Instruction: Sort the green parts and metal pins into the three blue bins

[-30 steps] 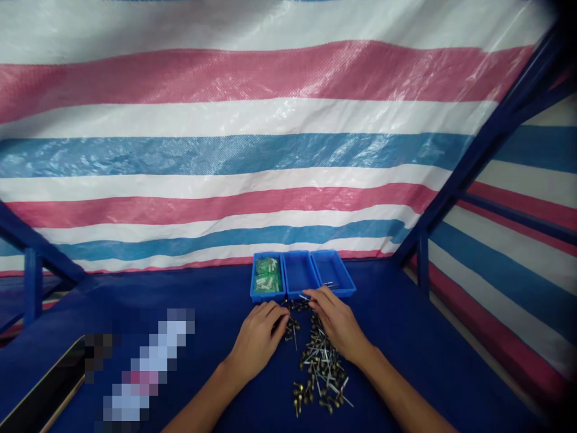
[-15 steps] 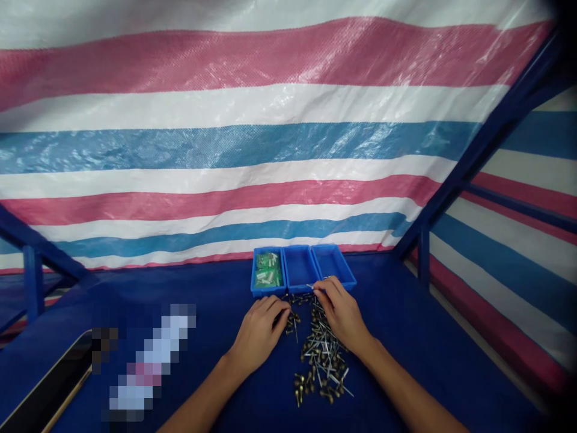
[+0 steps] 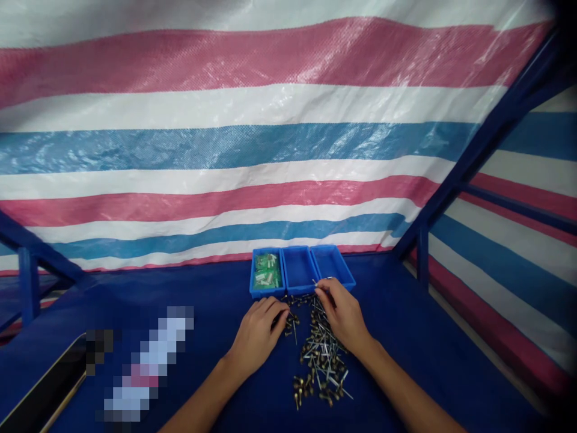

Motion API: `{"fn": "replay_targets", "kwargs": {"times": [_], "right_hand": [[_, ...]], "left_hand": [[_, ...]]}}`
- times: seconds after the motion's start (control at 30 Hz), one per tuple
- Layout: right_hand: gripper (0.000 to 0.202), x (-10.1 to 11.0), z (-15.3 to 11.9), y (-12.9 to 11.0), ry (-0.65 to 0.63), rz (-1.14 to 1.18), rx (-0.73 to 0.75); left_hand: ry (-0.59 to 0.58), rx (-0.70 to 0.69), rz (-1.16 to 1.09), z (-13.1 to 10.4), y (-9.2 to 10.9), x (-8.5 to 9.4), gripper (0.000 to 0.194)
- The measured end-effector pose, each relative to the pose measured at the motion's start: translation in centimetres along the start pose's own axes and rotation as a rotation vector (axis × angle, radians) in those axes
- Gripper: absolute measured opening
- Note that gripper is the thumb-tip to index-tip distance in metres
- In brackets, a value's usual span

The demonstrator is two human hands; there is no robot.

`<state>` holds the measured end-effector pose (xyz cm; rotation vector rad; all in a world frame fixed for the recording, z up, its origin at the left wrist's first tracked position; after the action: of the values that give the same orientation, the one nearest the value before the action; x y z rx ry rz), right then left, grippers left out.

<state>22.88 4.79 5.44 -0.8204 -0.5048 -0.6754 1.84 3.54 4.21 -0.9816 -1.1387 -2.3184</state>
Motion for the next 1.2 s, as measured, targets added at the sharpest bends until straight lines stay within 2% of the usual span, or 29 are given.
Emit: {"fn": "replay_targets", "kwargs": {"times": [0.2,0.5,0.97,1.2], "right_hand": [[0.011,-0.1,-0.1,0.8,0.023,0.014,-0.081],[0.022,-0.2,-0.3,1.3,0.012,0.049,-0.181],[0.019,0.0,0.1,0.6,0.016,0.075,-0.116],[0.009,0.1,0.2,0.8,0.035,0.062,-0.074]], "left_hand": [[-0.006,0.011,-0.003,-0.1,-0.1,-0.1,0.016],[-0.007,0.013,-0.006,-0.1,-0.4,-0.2,0.016],[-0.001,0.005,-0.002,0.0,-0.3,-0.2,0.016],[0.005,0.002,0.007,-0.1,-0.3,-0.2,0.017]]}}
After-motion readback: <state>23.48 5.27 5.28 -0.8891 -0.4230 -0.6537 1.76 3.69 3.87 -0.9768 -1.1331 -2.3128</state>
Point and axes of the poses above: each hand's wrist, its own z-axis towards the middle knuckle, its own x-axis out of the back of the hand, y = z × x, the point moved 7 cm from there along z, towards the middle knuckle, and after that the axes turned 5 degrees about -z, right-handed, at the moved point
